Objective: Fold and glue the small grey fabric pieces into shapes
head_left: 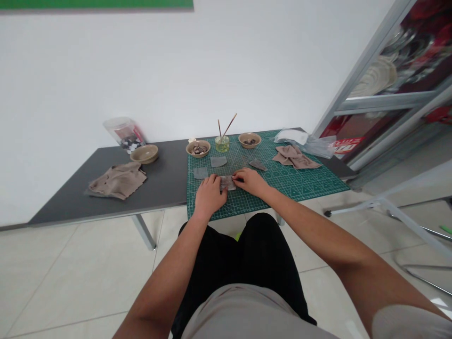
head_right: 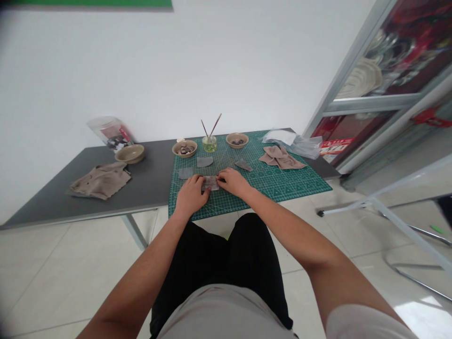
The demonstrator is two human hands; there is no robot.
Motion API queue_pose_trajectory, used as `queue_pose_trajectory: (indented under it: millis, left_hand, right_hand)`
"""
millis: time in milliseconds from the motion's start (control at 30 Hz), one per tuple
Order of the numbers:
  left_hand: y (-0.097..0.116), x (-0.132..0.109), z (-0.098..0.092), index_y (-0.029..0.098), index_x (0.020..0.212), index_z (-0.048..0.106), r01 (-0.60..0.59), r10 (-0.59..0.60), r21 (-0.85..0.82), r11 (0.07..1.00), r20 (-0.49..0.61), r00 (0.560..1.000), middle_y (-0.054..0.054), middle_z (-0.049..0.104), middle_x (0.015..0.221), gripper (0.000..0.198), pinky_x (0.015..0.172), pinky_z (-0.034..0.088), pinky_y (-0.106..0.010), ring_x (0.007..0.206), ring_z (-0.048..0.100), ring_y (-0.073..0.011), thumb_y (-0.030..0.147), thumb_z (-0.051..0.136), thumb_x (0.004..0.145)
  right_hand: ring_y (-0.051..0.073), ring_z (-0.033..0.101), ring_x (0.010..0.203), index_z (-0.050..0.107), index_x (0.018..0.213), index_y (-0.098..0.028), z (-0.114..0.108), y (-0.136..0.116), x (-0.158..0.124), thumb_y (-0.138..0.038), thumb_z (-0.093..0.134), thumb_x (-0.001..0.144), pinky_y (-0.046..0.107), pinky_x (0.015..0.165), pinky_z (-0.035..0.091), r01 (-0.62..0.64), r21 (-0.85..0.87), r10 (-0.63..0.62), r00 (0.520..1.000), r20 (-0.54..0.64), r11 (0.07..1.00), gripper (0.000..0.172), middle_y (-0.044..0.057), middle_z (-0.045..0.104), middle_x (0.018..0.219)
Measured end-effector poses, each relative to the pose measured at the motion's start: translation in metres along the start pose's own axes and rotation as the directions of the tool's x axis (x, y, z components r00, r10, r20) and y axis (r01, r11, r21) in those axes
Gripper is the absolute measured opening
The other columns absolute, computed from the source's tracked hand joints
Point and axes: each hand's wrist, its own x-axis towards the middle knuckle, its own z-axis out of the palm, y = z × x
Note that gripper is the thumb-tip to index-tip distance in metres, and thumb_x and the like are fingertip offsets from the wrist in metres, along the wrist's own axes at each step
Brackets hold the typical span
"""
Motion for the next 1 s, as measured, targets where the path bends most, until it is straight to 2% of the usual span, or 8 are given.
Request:
queue_pose_trajectory:
  millis: [133,267,400,533,700,833,1000]
  left_hand:
    - [0.000,0.000,0.000,0.020,0.111,0.057,-0.007,0.006,-0.011,1.000,-0.009,1.000,-0.011,0.058,0.120,0.026,0.099,0.043,-0.043,0.112,0.052,-0.0281,0.034,0.049,0.090]
    - [-0.001,-0.001,-0.001,0.020,0.110,0.057,-0.013,0.013,-0.003,1.000,-0.010,1.000,-0.010,0.058,0.117,0.026,0.098,0.044,-0.042,0.110,0.053,-0.0275,0.034,0.048,0.090]
    - [-0.001,-0.001,0.000,0.020,0.111,0.057,-0.007,0.007,0.005,1.000,-0.008,1.000,-0.010,0.058,0.119,0.027,0.099,0.043,-0.042,0.112,0.052,-0.0278,0.034,0.049,0.089]
    - [-0.001,0.000,0.001,0.019,0.111,0.057,-0.009,0.009,0.009,1.000,-0.009,1.000,-0.011,0.058,0.120,0.028,0.098,0.043,-0.043,0.112,0.052,-0.0286,0.035,0.049,0.089]
    - [-0.001,0.000,0.001,0.019,0.109,0.057,-0.022,0.023,0.029,0.999,-0.022,0.999,-0.011,0.059,0.116,0.026,0.096,0.044,-0.042,0.108,0.053,-0.0279,0.034,0.049,0.089]
    - [-0.001,0.000,0.001,0.019,0.108,0.058,-0.029,0.031,0.043,0.999,-0.034,0.999,-0.010,0.059,0.114,0.025,0.096,0.044,-0.041,0.106,0.054,-0.0271,0.033,0.048,0.090]
    - [-0.001,0.000,0.000,0.019,0.111,0.057,-0.023,0.024,0.044,0.999,-0.022,0.999,-0.011,0.058,0.118,0.029,0.095,0.044,-0.042,0.107,0.053,-0.0276,0.035,0.048,0.089]
  right_hand:
    - [0.021,0.062,0.100,0.075,0.091,-0.018,0.007,-0.008,-0.008,-0.020,0.064,0.086,0.035,0.092,0.047,0.043,0.013,-0.043,0.999,0.008,0.999,0.012,0.008,0.072,0.103]
    - [0.022,0.062,0.102,0.075,0.092,-0.018,0.011,-0.011,0.009,-0.021,0.062,0.088,0.035,0.093,0.047,0.041,0.016,-0.041,0.999,0.031,0.999,0.014,0.008,0.072,0.105]
    - [0.022,0.063,0.101,0.075,0.092,-0.017,0.005,-0.002,0.017,-0.018,0.062,0.087,0.035,0.093,0.047,0.001,0.006,-0.001,0.999,0.038,1.000,0.014,0.009,0.073,0.104]
    - [0.022,0.063,0.100,0.075,0.092,-0.017,-0.001,0.004,-0.001,-0.019,0.063,0.086,0.035,0.092,0.048,-0.001,0.016,0.001,1.000,0.002,1.000,0.014,0.009,0.073,0.103]
    - [0.021,0.062,0.101,0.075,0.093,-0.018,0.004,-0.009,-0.018,-0.019,0.063,0.086,0.036,0.093,0.048,0.056,0.025,-0.056,0.998,-0.003,0.998,0.014,0.009,0.072,0.103]
    - [0.020,0.062,0.102,0.075,0.094,-0.018,0.009,-0.016,-0.006,-0.019,0.063,0.087,0.035,0.093,0.047,0.051,0.033,-0.052,0.998,0.020,0.998,0.014,0.008,0.072,0.106]
    - [0.021,0.063,0.104,0.075,0.091,-0.016,0.007,-0.009,0.012,-0.017,0.063,0.087,0.035,0.096,0.046,-0.009,0.012,0.009,0.999,0.035,1.000,0.013,0.008,0.073,0.106]
